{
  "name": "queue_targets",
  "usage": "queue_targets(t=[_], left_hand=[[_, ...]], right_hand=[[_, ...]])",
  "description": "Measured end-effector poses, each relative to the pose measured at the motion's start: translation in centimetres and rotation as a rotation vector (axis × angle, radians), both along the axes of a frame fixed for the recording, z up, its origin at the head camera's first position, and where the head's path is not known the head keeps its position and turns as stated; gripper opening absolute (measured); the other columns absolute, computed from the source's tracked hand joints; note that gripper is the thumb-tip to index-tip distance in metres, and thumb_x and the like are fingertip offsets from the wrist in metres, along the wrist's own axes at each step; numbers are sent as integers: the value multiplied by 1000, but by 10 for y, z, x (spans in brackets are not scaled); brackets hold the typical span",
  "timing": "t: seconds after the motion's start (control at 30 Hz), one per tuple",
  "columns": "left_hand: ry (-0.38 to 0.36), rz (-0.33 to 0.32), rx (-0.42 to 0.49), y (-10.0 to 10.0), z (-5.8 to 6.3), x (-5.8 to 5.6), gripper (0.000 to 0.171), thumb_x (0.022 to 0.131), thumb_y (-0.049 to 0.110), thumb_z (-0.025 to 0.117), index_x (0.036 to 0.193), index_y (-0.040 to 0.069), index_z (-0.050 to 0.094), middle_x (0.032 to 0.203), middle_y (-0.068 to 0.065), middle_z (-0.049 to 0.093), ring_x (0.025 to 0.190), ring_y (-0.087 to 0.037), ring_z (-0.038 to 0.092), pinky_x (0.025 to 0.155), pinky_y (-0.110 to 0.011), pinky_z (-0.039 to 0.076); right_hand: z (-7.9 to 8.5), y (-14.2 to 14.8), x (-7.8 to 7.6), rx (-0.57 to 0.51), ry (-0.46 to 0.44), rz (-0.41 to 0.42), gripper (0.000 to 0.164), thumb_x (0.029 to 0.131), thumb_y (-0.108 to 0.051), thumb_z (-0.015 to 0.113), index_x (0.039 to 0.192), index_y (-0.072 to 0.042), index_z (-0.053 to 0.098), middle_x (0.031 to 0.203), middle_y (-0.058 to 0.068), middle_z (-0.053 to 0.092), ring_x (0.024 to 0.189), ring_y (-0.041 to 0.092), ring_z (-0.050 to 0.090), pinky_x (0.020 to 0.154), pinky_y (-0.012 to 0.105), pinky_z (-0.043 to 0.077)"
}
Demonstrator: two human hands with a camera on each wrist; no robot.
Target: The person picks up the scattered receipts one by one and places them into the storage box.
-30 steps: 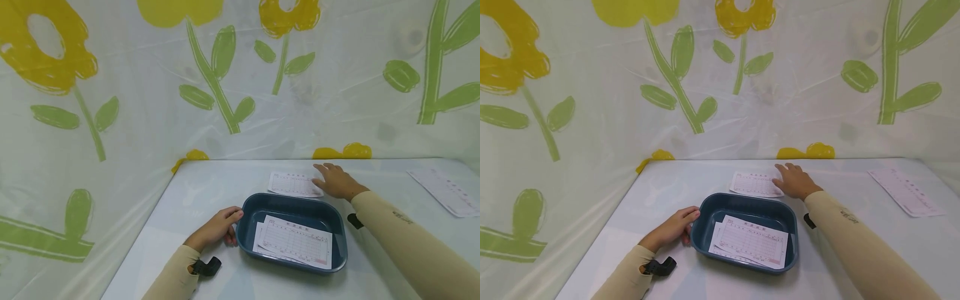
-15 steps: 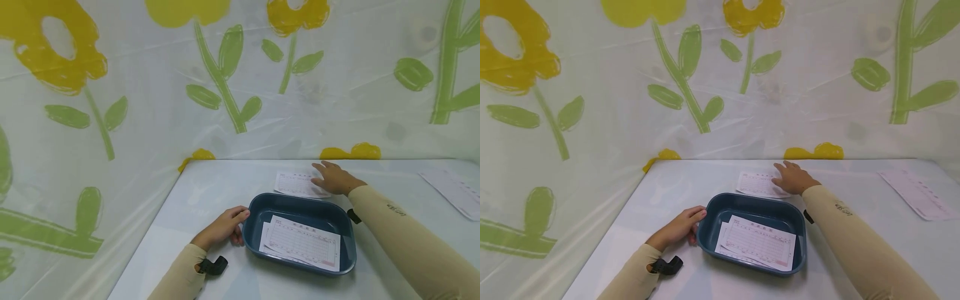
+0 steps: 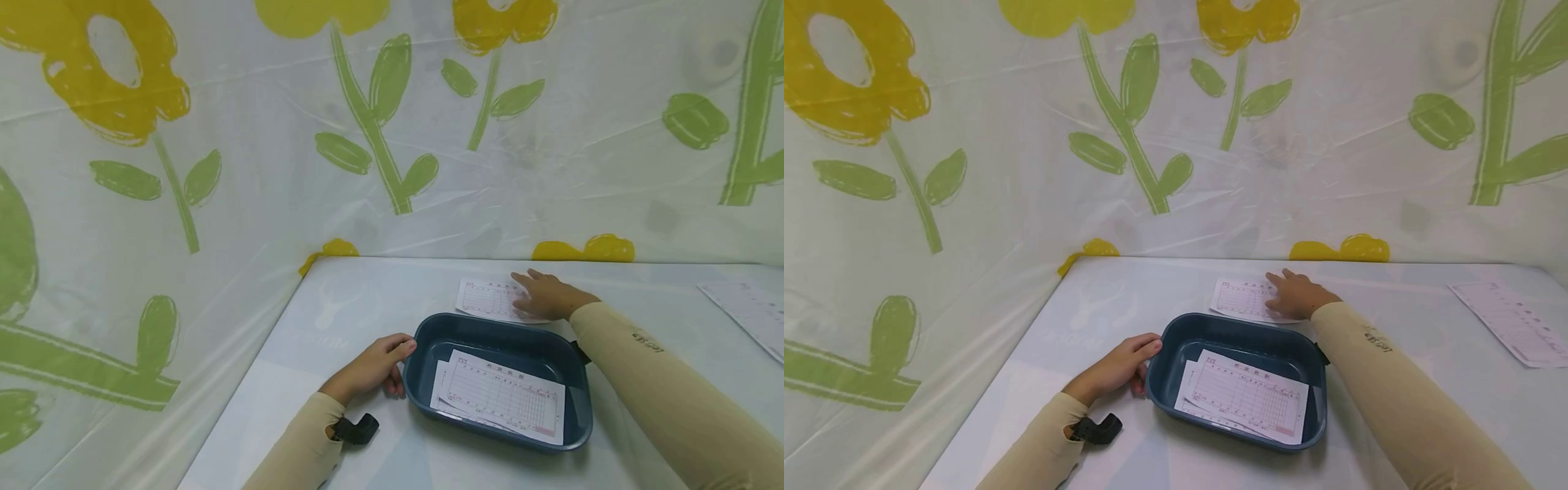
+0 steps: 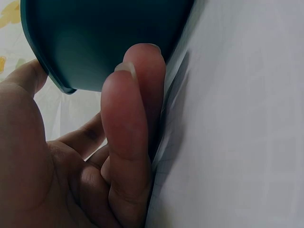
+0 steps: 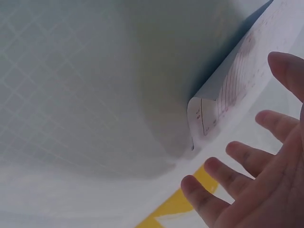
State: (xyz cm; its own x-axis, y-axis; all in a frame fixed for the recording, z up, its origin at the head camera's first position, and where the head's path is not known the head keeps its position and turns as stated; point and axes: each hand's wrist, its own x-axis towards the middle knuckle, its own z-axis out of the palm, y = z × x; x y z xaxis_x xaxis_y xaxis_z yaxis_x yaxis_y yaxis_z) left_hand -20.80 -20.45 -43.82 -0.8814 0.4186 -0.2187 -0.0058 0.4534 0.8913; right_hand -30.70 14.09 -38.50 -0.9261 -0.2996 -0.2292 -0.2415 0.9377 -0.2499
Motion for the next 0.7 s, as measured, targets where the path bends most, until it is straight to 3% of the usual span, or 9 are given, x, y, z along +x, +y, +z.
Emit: queue_targets(t=[0.7], left_hand=[[-19, 12, -3, -1, -1, -2, 51, 102, 56, 45, 133, 16, 55, 64, -9, 68, 53, -19, 65, 52, -30, 52]], right_hand=[[-16, 0, -12, 5, -35, -51, 83, 94, -41, 61, 159, -10, 20, 161, 31, 17, 141, 59, 22, 108, 76, 23]])
